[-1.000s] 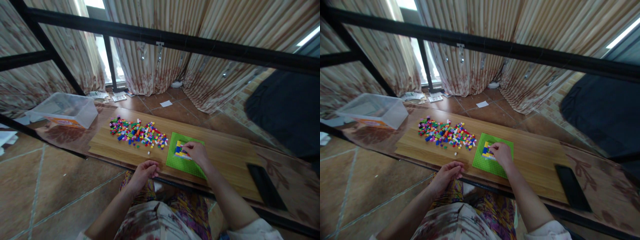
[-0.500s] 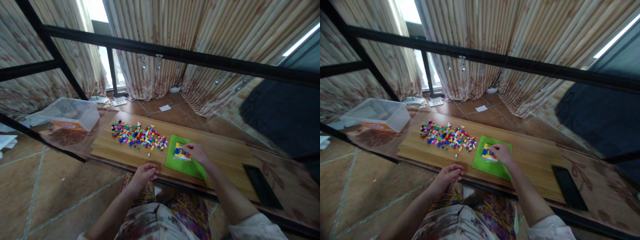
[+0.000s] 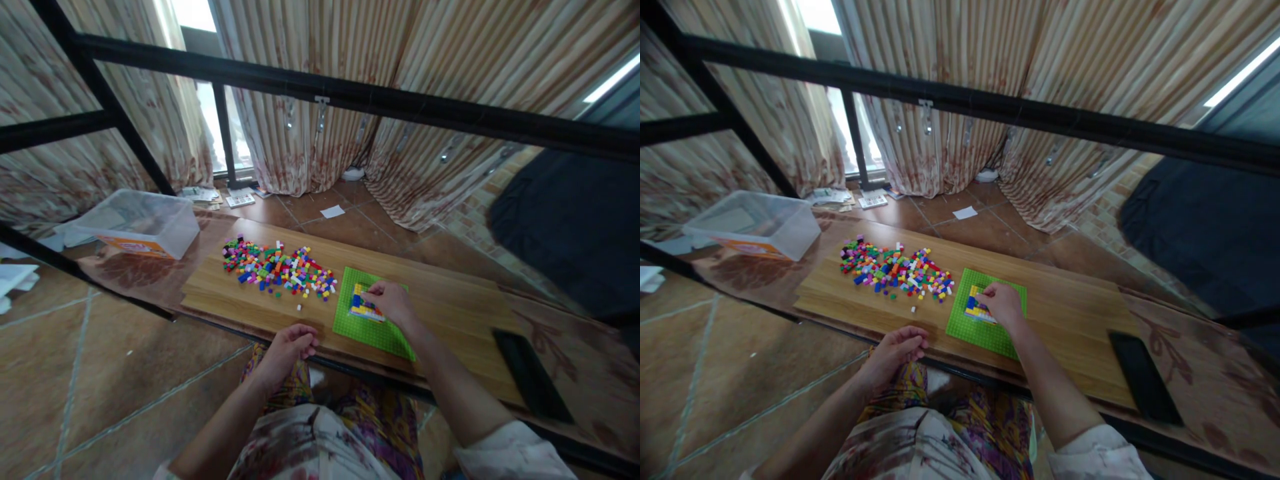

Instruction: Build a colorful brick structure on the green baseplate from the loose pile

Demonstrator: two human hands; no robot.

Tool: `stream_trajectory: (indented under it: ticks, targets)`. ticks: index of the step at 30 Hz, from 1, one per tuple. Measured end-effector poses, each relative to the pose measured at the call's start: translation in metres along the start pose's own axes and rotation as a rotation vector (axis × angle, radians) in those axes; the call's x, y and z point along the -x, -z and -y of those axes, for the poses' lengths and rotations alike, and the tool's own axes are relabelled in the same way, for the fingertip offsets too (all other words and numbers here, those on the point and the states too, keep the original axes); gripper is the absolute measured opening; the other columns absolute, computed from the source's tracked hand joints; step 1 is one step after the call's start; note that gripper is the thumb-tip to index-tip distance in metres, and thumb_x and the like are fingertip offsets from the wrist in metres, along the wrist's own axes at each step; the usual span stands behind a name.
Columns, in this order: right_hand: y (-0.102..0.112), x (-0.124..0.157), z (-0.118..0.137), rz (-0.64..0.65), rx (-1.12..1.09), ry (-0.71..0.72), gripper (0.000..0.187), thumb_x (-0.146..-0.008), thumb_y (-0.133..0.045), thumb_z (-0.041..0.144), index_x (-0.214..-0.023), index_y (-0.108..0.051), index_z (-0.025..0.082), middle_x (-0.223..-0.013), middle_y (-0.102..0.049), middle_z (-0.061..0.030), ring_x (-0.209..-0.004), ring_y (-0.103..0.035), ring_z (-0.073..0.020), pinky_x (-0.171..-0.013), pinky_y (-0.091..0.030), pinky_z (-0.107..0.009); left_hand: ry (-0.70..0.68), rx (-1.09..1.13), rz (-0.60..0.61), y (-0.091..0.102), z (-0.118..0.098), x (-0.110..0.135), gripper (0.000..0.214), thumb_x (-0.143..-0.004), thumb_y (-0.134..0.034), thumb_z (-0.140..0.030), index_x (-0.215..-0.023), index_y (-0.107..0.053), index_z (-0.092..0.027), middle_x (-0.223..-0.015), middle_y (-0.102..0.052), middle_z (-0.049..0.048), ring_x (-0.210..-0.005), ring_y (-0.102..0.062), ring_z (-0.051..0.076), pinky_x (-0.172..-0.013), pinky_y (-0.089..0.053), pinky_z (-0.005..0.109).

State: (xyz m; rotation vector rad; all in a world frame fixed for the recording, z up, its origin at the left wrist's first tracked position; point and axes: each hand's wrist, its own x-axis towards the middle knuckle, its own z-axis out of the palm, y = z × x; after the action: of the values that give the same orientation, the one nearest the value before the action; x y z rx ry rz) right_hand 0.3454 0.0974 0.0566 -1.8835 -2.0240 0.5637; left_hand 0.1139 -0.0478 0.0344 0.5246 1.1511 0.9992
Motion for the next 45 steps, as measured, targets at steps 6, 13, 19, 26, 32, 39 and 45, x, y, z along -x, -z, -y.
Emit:
stream_trajectory:
  ticks: [6,13,19,26,32,39,45]
  targets:
    - [-0.001,-0.002,0.002,-0.009,0.012,0.0,0.018,-0.067,-0.07,0.038,-0.064,-0.069,0.02,-0.063,-0.07,-0.0031,-0.058,-0.061,-0.016,-0.052,-0.037,-0.025,-0.001,0.003,0.005,-0.004,-0.002,0.0,0.028,-0.065,-0.073,-0.029,-0.086,-0.065,-0.013,-0.072,-0.067,0.0017,-0.056,-0.057,0.006,-0.057,-0.041,0.018]
    - [0.008,0.005,-0.007,-0.088,-0.264,-0.059,0.031,-0.074,-0.058,0.046,-0.074,-0.072,0.018,-0.068,-0.071,-0.004,-0.063,-0.063,-0.0181,-0.057,-0.041,-0.027,-0.012,0.007,-0.031,0.011,-0.007,0.008,0.03,-0.063,-0.075,-0.032,-0.084,-0.065,-0.014,-0.072,-0.068,0.0025,-0.056,-0.057,0.006,-0.054,-0.04,0.018]
    - [0.005,0.04,0.021,-0.194,-0.474,0.042,0.035,-0.08,-0.054,0.049,-0.079,-0.07,0.017,-0.074,-0.071,-0.005,-0.069,-0.063,-0.0187,-0.064,-0.046,-0.028,-0.218,-0.08,-0.205,0.033,-0.027,0.002,0.033,-0.063,-0.073,-0.037,-0.087,-0.068,-0.014,-0.076,-0.07,0.0035,-0.067,-0.061,0.012,-0.067,-0.048,0.024]
    - [-0.033,0.068,0.065,-0.029,-0.325,0.34,0.023,-0.088,-0.048,0.031,-0.088,-0.068,0.02,-0.084,-0.068,-0.0049,-0.077,-0.061,-0.0177,-0.073,-0.046,-0.03,-0.562,-0.458,-0.594,0.074,-0.053,-0.031,0.027,-0.073,-0.059,-0.035,-0.089,-0.068,-0.016,-0.083,-0.07,0.0033,-0.079,-0.063,0.017,-0.076,-0.048,0.027]
    - [-0.069,0.052,0.087,-0.001,-0.212,0.408,0.02,-0.088,-0.048,0.022,-0.09,-0.068,0.021,-0.087,-0.064,-0.0057,-0.084,-0.059,-0.019,-0.079,-0.045,-0.031,-0.615,-0.844,-0.8,0.094,-0.066,-0.049,0.024,-0.083,-0.05,-0.031,-0.096,-0.066,-0.018,-0.089,-0.07,0.0055,-0.082,-0.064,0.019,-0.077,-0.047,0.029]
    - [-0.09,0.032,0.106,-0.016,0.018,0.455,0.019,-0.088,-0.05,0.019,-0.091,-0.069,0.023,-0.091,-0.062,-0.0068,-0.091,-0.055,-0.0219,-0.085,-0.042,-0.034,-0.63,-1.088,-0.857,0.098,-0.06,-0.059,0.022,-0.087,-0.048,-0.03,-0.095,-0.065,-0.02,-0.095,-0.069,0.0065,-0.089,-0.063,0.021,-0.076,-0.045,0.029]
    - [-0.093,0.029,0.109,0.01,0.083,0.446,0.018,-0.089,-0.049,0.018,-0.087,-0.067,0.021,-0.092,-0.063,-0.0075,-0.092,-0.055,-0.0221,-0.083,-0.042,-0.033,-0.687,-1.145,-0.858,0.099,-0.057,-0.059,0.022,-0.088,-0.046,-0.029,-0.094,-0.065,-0.019,-0.098,-0.068,0.0067,-0.092,-0.062,0.022,-0.077,-0.044,0.03]
